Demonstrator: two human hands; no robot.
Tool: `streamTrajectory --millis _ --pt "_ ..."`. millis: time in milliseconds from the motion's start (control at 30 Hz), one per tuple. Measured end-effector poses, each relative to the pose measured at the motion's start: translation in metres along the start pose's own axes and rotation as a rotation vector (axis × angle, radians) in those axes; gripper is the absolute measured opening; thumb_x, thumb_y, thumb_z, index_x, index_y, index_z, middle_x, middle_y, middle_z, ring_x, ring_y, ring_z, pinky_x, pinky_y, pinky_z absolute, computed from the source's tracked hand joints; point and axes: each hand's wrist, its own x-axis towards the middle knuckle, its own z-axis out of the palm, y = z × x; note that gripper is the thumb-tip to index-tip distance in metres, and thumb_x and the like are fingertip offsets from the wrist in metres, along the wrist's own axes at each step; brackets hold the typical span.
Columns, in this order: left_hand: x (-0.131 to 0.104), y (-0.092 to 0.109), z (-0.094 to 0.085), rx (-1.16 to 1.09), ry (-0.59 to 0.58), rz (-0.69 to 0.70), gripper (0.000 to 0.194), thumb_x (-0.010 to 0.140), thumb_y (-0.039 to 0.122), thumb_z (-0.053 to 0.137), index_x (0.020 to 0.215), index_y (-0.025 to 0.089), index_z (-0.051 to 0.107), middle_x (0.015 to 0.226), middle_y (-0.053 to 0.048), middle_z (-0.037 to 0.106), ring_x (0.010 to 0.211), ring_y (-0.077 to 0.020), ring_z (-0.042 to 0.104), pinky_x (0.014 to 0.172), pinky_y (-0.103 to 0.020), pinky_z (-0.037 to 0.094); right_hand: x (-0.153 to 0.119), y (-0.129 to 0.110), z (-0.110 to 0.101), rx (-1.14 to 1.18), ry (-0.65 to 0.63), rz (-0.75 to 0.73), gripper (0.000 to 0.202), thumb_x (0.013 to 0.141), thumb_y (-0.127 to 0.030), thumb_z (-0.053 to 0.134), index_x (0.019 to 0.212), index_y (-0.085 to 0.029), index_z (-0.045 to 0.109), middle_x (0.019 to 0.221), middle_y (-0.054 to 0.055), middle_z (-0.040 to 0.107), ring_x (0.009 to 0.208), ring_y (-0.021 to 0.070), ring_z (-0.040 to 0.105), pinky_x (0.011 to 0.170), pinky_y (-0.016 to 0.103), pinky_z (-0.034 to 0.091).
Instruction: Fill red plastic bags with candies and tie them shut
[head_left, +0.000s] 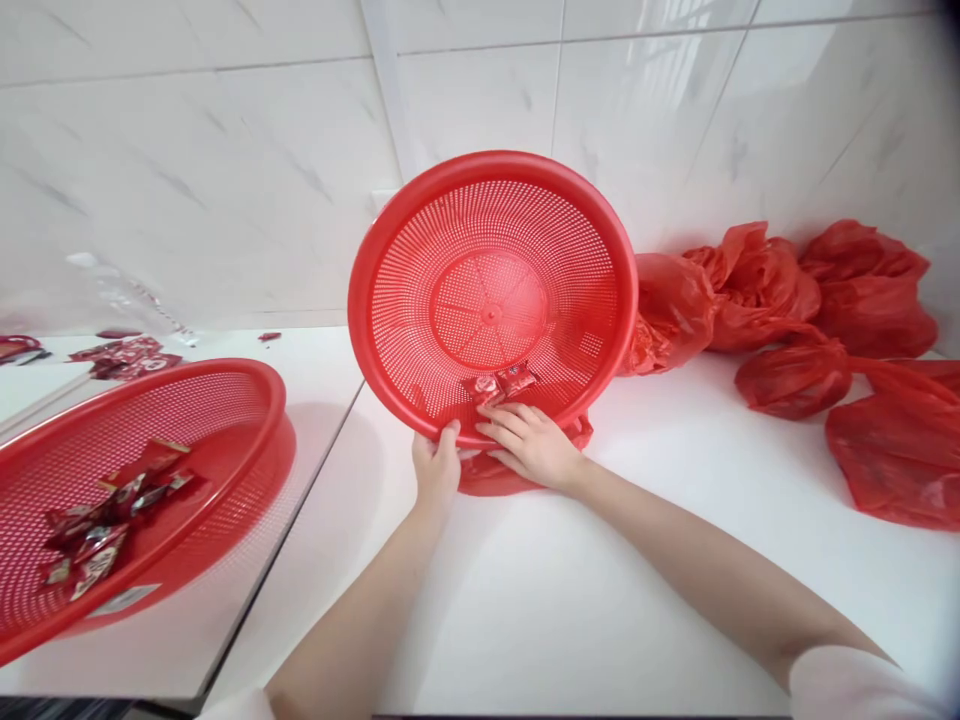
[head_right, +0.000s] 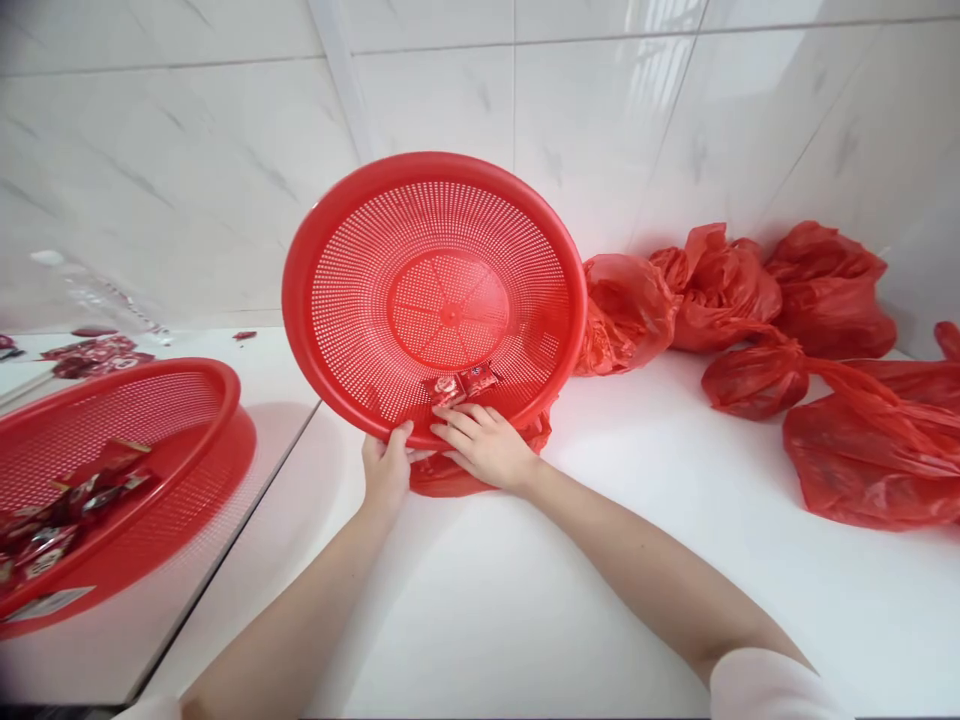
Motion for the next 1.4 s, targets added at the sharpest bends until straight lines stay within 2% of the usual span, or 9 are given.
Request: streamTrajectory --millis 100,200,333,533,767,967,1167,1300,1400 --pt "0.008 0.001 -0.004 -0.020 0.050 0.022 0.026 0.073 0.026 0.065 0.098 0.017 0.059 0.091 -0.006 0.069 0.072 -0.0212 0.071 0.061 -0.036 0.061 0.001 -0.002 0.002 0.310 0.155 0.045 0.023 0.093 -0.025 0.053 0.113 -0.023 0.065 0.116 0.007 0.068 0.109 0.0208 0.059 0.094 0.038 0.050" --pt "0.017 0.002 -0.008 -0.025 0.123 0.046 0.025 0.072 0.024 0.064 0.096 0.017 0.057 0.091 -0.004 0.068 0.071 -0.0194 0.070 0.063 -0.037 0.062 0.004 -0.005 0.001 0.643 0.319 0.348 0.019 0.090 -0.033 0.058 0.104 -0.023 0.065 0.102 0.006 0.070 0.090 0.0184 0.067 0.081 0.034 0.056" --pt "0.026 0.004 -0.014 -0.050 0.176 0.080 0.024 0.072 0.022 0.063 0.093 0.017 0.055 0.086 -0.002 0.067 0.069 -0.0171 0.070 0.064 -0.037 0.062 0.008 -0.003 0.000 0.836 0.357 0.671 0.024 0.081 -0.042 0.067 0.092 -0.021 0.064 0.087 0.002 0.070 0.064 0.0154 0.064 0.058 0.028 0.054" --pt "0.031 0.005 -0.017 -0.056 0.218 0.095 0.022 0.072 0.022 0.061 0.092 0.018 0.054 0.085 -0.002 0.066 0.067 -0.0153 0.069 0.064 -0.036 0.062 0.006 0.005 -0.001 0.722 0.363 0.652 0.019 0.088 -0.039 0.059 0.088 -0.020 0.063 0.082 0.002 0.069 0.071 0.0169 0.064 0.068 0.030 0.052" --pt "0.020 0.004 -0.011 -0.031 0.170 0.131 0.028 0.072 0.024 0.064 0.099 0.018 0.056 0.095 -0.005 0.067 0.075 -0.0179 0.070 0.065 -0.036 0.062 0.003 -0.004 -0.008 0.164 0.330 0.334 0.019 0.094 -0.031 0.048 0.100 -0.022 0.064 0.131 0.010 0.059 0.120 0.0235 0.053 0.107 0.046 0.035" --pt "-0.008 0.001 0.005 0.025 -0.062 -0.012 0.035 0.076 0.030 0.067 0.107 0.016 0.057 0.101 -0.009 0.069 0.076 -0.0215 0.071 0.062 -0.037 0.063 0.006 -0.001 -0.013 -0.094 0.064 0.474 0.079 0.085 -0.064 0.050 0.147 -0.016 0.035 0.159 0.019 0.014 0.146 0.0392 0.013 0.112 0.065 0.018" --pt "-0.011 -0.001 0.006 0.035 -0.100 -0.030 0.036 0.077 0.029 0.067 0.109 0.017 0.056 0.107 -0.010 0.067 0.080 -0.0222 0.072 0.064 -0.038 0.063 0.006 0.009 -0.012 0.005 -0.143 0.414 0.066 0.091 -0.058 0.044 0.143 -0.018 0.041 0.150 0.014 0.040 0.143 0.0350 0.027 0.108 0.057 0.034" --pt "-0.004 -0.004 0.004 -0.005 -0.061 -0.065 0.032 0.077 0.025 0.066 0.106 0.018 0.056 0.099 -0.007 0.069 0.076 -0.0210 0.072 0.065 -0.040 0.063 0.006 0.009 -0.009 -0.031 -0.006 0.418 0.047 0.095 -0.037 0.048 0.135 -0.012 0.050 0.130 0.017 0.061 0.133 0.0298 0.045 0.116 0.060 0.015" --pt "0.002 -0.005 0.002 -0.014 -0.020 -0.056 0.029 0.076 0.025 0.066 0.102 0.017 0.056 0.096 -0.007 0.070 0.073 -0.0206 0.072 0.064 -0.040 0.063 0.007 0.007 -0.011 0.120 0.150 0.400 0.044 0.091 -0.036 0.054 0.130 -0.015 0.054 0.127 0.015 0.063 0.128 0.0283 0.051 0.118 0.059 0.011"
